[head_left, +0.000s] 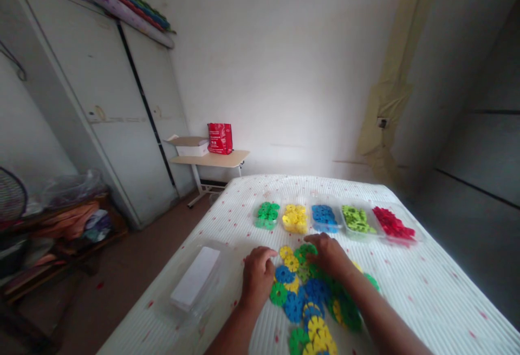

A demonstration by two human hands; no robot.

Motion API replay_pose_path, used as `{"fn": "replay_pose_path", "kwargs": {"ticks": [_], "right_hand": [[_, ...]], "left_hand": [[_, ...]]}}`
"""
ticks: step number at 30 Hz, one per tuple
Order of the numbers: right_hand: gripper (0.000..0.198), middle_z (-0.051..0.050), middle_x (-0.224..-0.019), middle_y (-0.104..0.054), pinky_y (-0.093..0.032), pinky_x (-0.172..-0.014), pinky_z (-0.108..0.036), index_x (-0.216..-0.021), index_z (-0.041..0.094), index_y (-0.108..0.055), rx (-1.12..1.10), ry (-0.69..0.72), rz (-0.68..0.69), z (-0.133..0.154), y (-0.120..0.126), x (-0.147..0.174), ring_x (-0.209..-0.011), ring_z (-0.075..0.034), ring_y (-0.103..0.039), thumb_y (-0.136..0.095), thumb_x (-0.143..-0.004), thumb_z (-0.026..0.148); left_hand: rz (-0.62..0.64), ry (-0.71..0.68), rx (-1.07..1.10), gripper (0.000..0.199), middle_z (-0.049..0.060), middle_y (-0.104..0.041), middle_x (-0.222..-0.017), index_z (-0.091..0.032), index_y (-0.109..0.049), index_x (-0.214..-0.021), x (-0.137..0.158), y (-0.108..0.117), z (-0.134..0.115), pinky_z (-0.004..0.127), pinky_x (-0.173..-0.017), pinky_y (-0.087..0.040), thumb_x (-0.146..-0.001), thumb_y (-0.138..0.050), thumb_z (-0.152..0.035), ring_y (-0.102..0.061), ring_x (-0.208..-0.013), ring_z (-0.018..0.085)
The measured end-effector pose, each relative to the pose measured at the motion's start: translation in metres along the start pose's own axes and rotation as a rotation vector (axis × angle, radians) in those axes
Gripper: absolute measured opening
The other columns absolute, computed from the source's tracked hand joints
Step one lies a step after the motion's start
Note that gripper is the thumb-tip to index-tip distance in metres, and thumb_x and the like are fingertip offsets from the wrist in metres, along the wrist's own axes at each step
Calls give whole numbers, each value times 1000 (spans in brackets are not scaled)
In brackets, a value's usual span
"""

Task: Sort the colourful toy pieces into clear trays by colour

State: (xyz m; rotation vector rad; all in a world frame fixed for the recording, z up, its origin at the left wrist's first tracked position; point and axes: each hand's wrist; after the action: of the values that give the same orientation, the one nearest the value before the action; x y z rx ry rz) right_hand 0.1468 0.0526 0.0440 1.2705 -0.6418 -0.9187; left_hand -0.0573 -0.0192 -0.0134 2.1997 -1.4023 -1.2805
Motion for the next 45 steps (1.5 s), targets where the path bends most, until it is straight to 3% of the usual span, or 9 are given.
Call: {"fn": "replay_pose_path", "kwargs": {"ticks": [6, 13, 17, 23, 32, 39, 45], "right_hand": [[36, -9, -110, -67, -42, -87, -38, -110, 20, -63, -28, 64, -18, 3, -11, -4, -103, -26, -58, -56, -75, 22], [36, -11, -113, -64, -43, -90, -34, -111, 15, -62, -195, -10, -266, -39, -15, -8, -105, -23, -58, -55, -76, 21], [37, -9, -112, -64, -44, -87, -33, -111, 18, -61, -189, -67, -170, -35, -15, -4, -101, -21, -60, -54, -75, 21], [39, -9, -109, -65, -42, -83, -36, -110, 20, -61, 7, -123, -6, -9, -9, 1, -103, -25, -57, -54, -73, 24], [32, -9, -104, -65, -40, -78, -34, -105, 21, -64, 45, -107, 31, -6, -5, 2, -99, -25, -57, -54, -75, 28], [30, -9, -100, -64, -38, -75, -32, -101, 21, -64, 96, -98, 18, 0, -7, 2, -95, -24, -59, -52, -74, 21], [34, -9, -100, -66, -38, -78, -32, -103, 21, -62, 89, -78, -8, 1, 6, 1, -95, -23, -59, -53, -70, 20]], "left_hand": [[4, 16, -9, 32, 4, -66, -82, -18, -63, -80, 1, 0, -1, 33, -80, -47, -67, -41, 1, -61, -83, 17], [14, 32, -20, 32, 4, -66, -83, -18, -63, -80, 0, 2, -4, 33, -80, -47, -67, -41, 0, -61, -84, 17], [14, 20, -14, 31, 4, -66, -82, -18, -64, -79, 0, 1, -3, 33, -80, -48, -67, -42, 1, -61, -83, 17], [-29, 19, -11, 31, 2, -67, -80, -19, -64, -77, 0, 1, -3, 31, -79, -48, -65, -44, 1, -62, -81, 16], [-30, 29, 1, 31, 2, -66, -80, -18, -64, -77, 0, 1, -4, 31, -78, -48, -65, -43, 2, -61, -81, 16], [-18, 46, -12, 30, 3, -66, -81, -18, -64, -77, 0, 2, -6, 32, -79, -47, -66, -44, 2, -61, -81, 16], [-36, 46, 12, 31, 3, -66, -80, -18, -64, -77, -1, 1, -4, 31, -79, -48, -65, -44, 3, -61, -81, 16]]}}
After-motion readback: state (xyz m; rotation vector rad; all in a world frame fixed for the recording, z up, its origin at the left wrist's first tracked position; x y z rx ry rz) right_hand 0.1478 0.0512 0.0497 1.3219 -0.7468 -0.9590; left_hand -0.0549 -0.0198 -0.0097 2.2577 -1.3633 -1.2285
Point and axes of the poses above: each hand's wrist, its own x-axis away from the middle knuckle, its own y-axis out of the back of the hand, z = x × y
